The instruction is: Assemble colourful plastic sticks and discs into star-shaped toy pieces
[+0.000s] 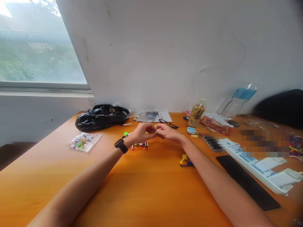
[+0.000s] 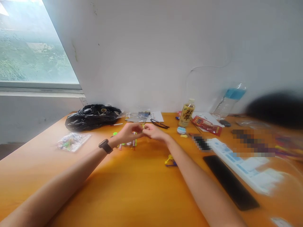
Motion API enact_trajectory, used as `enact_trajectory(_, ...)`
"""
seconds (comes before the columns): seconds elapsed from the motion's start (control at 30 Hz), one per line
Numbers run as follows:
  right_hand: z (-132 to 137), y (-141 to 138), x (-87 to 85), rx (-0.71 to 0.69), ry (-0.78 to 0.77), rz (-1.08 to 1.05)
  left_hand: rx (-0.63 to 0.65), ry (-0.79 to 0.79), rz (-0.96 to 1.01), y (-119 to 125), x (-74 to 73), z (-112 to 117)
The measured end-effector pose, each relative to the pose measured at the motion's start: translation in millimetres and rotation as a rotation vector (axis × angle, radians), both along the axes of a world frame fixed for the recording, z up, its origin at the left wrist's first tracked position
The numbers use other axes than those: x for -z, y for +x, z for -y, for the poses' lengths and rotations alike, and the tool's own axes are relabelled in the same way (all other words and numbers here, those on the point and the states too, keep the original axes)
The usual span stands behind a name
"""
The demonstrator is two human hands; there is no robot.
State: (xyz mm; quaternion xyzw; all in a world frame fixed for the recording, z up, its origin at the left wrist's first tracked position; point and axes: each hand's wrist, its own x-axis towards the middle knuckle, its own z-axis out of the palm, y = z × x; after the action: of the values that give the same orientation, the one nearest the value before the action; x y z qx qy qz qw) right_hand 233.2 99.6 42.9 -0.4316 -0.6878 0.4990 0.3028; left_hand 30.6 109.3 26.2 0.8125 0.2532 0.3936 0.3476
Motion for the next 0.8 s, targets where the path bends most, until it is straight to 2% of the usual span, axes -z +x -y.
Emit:
enact_trajectory(0.1, -2.8, 4.5, 3.3, 0.050, 0.071, 0.183, -0.047, 0.046, -0.071, -1.7, 2.7, 0.0)
enact_trajectory(0.23, -10.0, 15.5, 5.4, 0.042, 0.152, 0.588, -0.106, 0.119, -0.228, -2.0, 8.1, 0.4)
enact_trajectory(0.33, -13.9, 28.5, -3.7, 0.052, 0.155, 0.683, -0.168, 0.219, -0.373, 0.7, 11.6, 1.9)
enact_trajectory(0.4, -13.3, 41.5, -17.9, 0.038, 0.169, 0.712, -0.249, 0.269, -0.475, 2.4, 13.4, 2.9)
enact_trajectory(0.43, -11.8, 49.2, -26.8, 0.009, 0.171, 0.729, -0.288, 0.287, -0.518, 2.8, 14.2, 3.1)
enact_trajectory(0.47, -9.5, 57.2, -36.1, -0.102, 0.159, 0.780, -0.316, 0.299, -0.557, 2.9, 14.9, 3.0)
enact_trajectory(0.53, -3.4, 71.3, -53.1, -0.303, 0.052, 0.869, -0.334, 0.318, -0.611, 2.4, 16.4, 2.3)
enact_trajectory(0.6, 2.7, 78.8, -64.0, -0.435, -0.066, 0.948, -0.335, 0.341, -0.634, 1.5, 17.6, 1.3)
enact_trajectory(0.67, 7.1, 76.8, -66.9, -0.490, -0.139, 1.043, -0.345, 0.360, -0.636, 0.5, 17.8, 0.6)
enact_trajectory(0.8, 11.3, 51.5, -57.5, -0.485, -0.238, 1.251, -0.360, 0.347, -0.622, -2.3, 13.4, 0.5)
